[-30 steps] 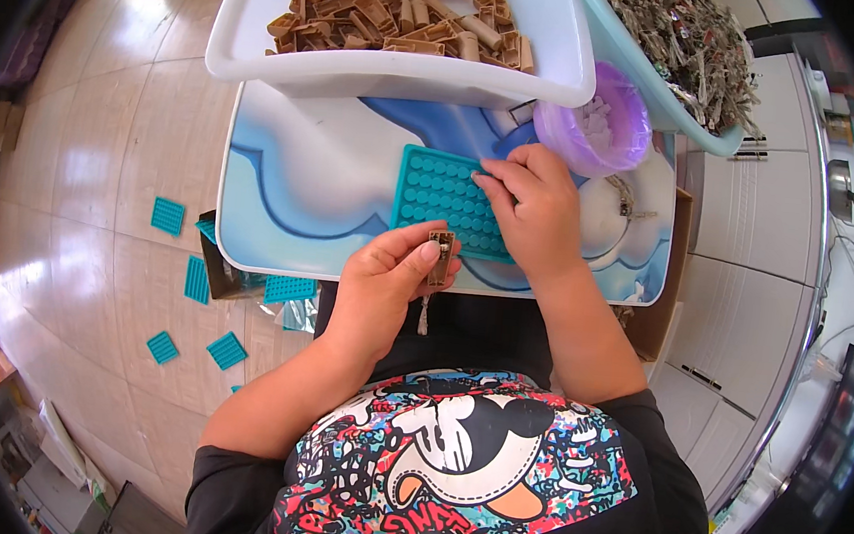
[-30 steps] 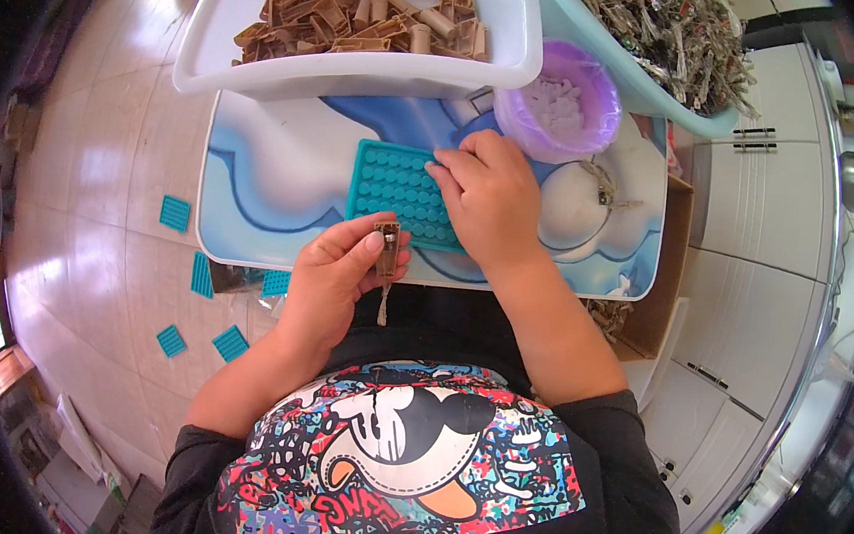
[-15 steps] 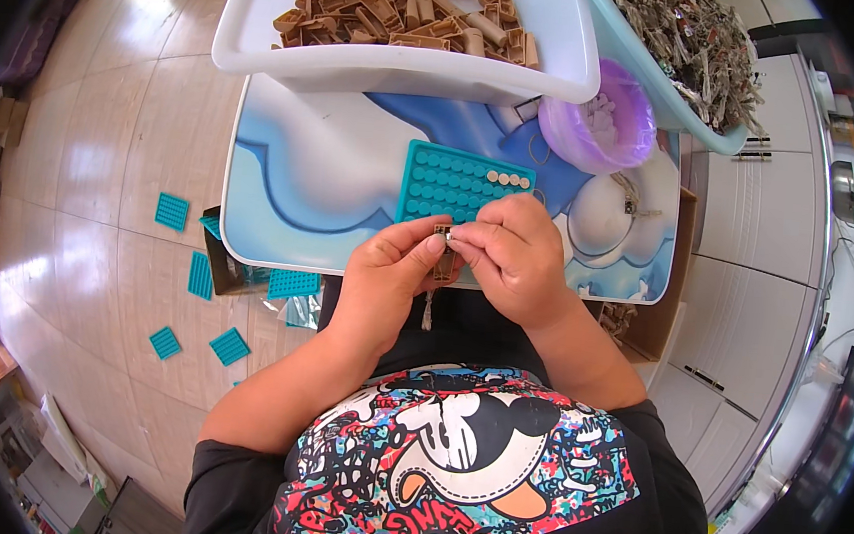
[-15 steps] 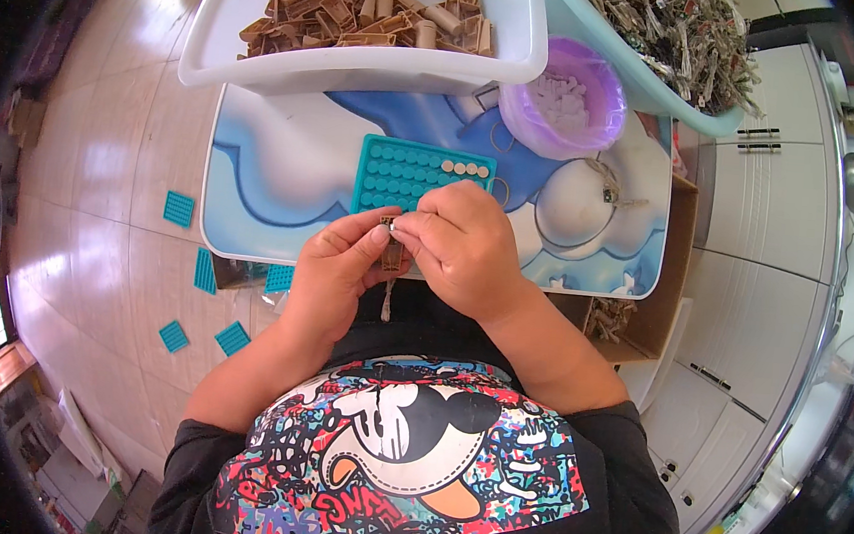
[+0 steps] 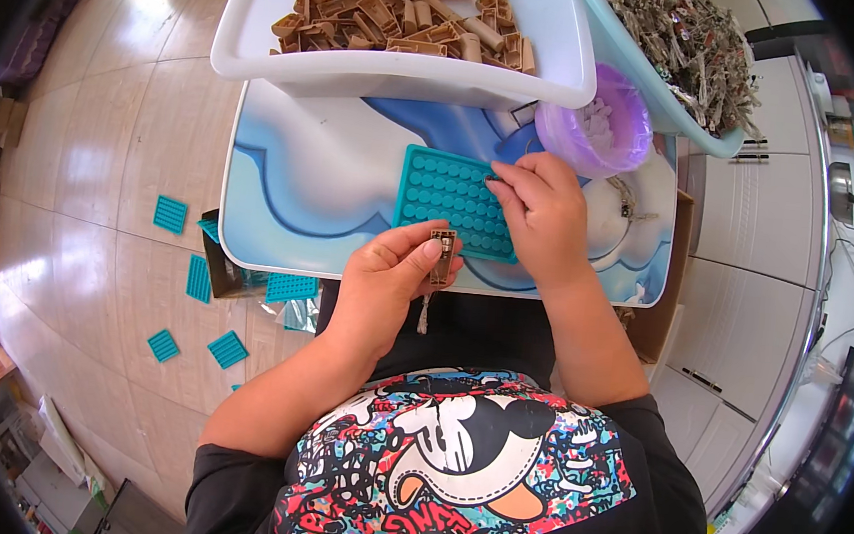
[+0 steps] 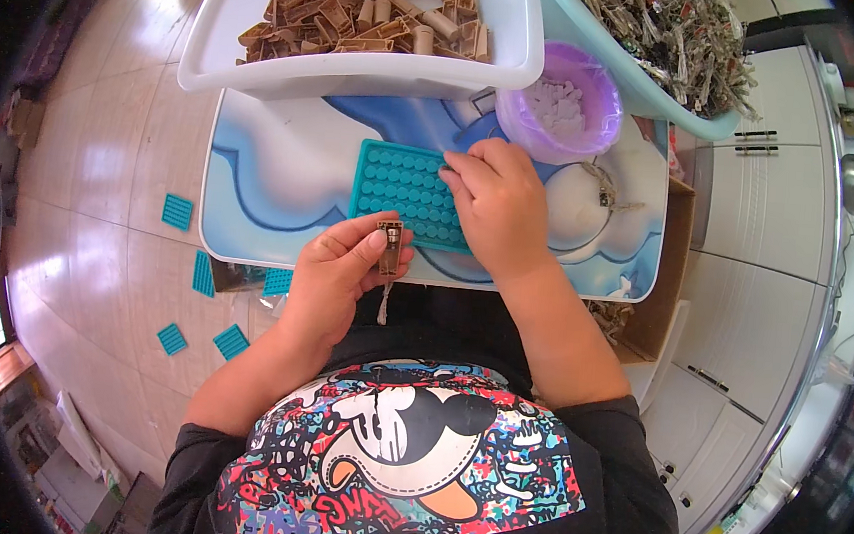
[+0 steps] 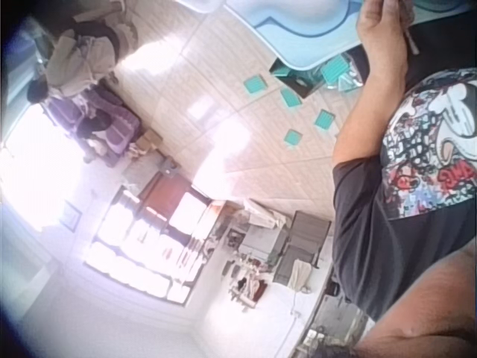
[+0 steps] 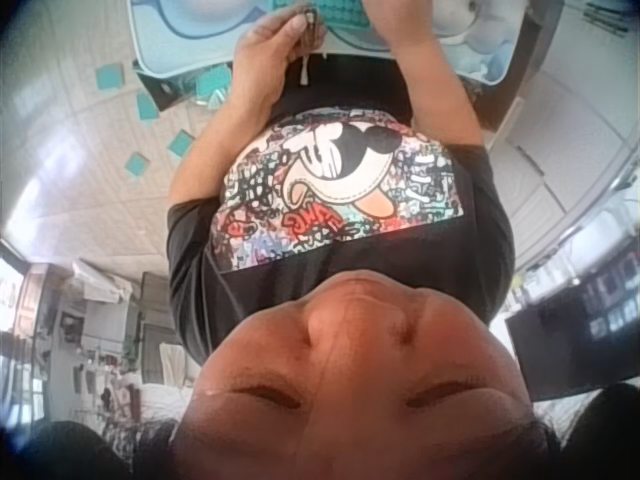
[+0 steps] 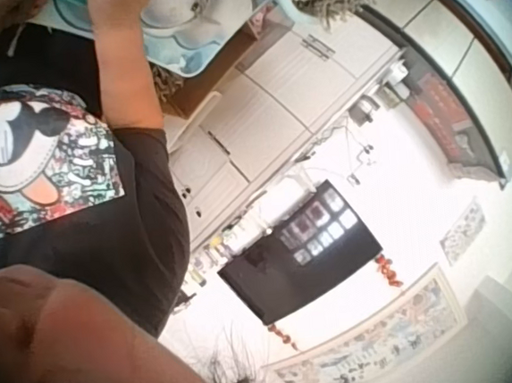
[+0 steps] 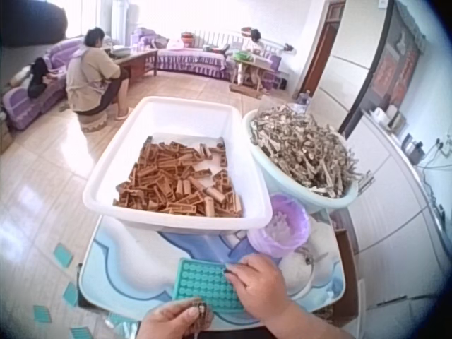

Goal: The person assembles small circular components into rectangular wooden holders by hand.

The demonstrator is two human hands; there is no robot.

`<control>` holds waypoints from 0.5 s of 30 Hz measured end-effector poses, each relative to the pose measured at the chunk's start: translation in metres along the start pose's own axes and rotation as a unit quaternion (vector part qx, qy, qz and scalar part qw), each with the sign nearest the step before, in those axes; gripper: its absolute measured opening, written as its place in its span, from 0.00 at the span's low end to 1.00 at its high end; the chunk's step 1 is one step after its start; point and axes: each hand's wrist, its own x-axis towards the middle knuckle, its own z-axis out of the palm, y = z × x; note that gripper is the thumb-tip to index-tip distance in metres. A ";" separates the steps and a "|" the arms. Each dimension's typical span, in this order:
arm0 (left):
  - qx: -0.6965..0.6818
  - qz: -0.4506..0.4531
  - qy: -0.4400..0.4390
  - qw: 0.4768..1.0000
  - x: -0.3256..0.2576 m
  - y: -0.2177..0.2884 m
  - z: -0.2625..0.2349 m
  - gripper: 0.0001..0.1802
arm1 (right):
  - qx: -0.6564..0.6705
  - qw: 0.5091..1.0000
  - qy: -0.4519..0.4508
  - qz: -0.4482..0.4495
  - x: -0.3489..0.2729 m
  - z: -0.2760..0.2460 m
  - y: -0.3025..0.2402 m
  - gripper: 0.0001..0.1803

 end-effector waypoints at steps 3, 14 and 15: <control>0.002 -0.006 0.001 1.000 -0.001 0.001 -0.001 0.18 | -0.030 0.999 -0.021 -0.027 0.003 0.003 -0.001 0.07; -0.014 0.001 -0.011 1.000 0.002 -0.001 -0.003 0.17 | 0.149 0.987 -0.041 -0.049 -0.011 -0.005 -0.033 0.09; -0.013 0.002 -0.012 1.000 0.001 -0.001 -0.002 0.17 | 0.143 0.987 -0.042 -0.057 -0.012 -0.005 -0.033 0.09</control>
